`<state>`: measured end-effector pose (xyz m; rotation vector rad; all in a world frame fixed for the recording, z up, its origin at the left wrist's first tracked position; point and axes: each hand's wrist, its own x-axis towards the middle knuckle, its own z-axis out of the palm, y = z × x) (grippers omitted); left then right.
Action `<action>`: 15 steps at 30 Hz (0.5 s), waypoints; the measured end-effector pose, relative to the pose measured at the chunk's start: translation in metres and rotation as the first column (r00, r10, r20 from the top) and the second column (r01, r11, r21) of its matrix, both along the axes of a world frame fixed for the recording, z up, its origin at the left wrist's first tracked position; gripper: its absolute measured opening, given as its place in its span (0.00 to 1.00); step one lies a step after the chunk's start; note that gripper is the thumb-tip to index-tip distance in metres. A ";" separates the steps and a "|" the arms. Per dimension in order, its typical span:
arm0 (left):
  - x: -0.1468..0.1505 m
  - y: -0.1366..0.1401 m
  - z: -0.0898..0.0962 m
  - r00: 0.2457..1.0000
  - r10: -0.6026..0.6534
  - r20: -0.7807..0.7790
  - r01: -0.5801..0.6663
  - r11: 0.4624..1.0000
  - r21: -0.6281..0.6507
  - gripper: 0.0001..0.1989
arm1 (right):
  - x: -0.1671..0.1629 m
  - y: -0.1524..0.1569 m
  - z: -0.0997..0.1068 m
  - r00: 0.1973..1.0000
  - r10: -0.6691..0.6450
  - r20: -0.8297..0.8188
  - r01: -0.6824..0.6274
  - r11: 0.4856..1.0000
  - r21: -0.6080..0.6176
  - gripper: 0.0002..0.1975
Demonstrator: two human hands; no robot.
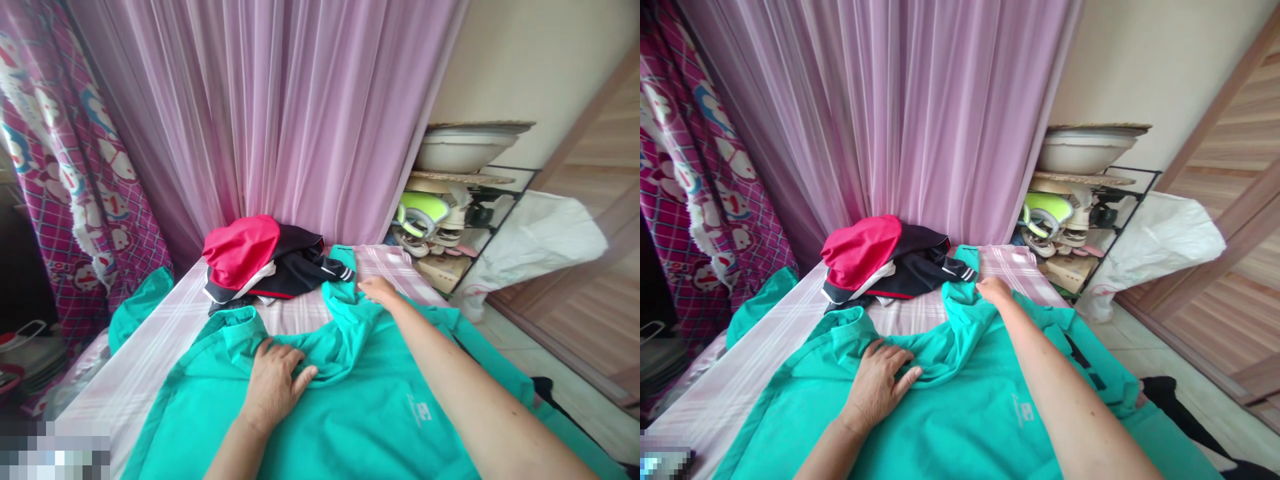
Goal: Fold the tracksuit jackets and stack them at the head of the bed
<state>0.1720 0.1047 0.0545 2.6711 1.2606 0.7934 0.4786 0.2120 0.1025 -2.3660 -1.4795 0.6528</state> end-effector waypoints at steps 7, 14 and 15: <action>-0.009 -0.001 -0.006 0.998 -0.065 0.006 0.065 0.998 -0.012 0.20 | -0.022 0.024 -0.021 0.972 -0.130 -0.196 0.153 0.982 0.111 0.15; -0.054 0.018 0.010 0.979 -0.074 -0.188 0.095 0.989 0.110 0.13 | 0.032 0.003 -0.001 0.875 -0.230 -0.426 0.402 0.836 0.373 0.13; -0.061 0.026 0.017 0.975 -0.053 -0.218 0.082 0.989 0.127 0.10 | 0.045 0.002 0.010 0.865 -0.216 -0.453 0.426 0.794 0.433 0.15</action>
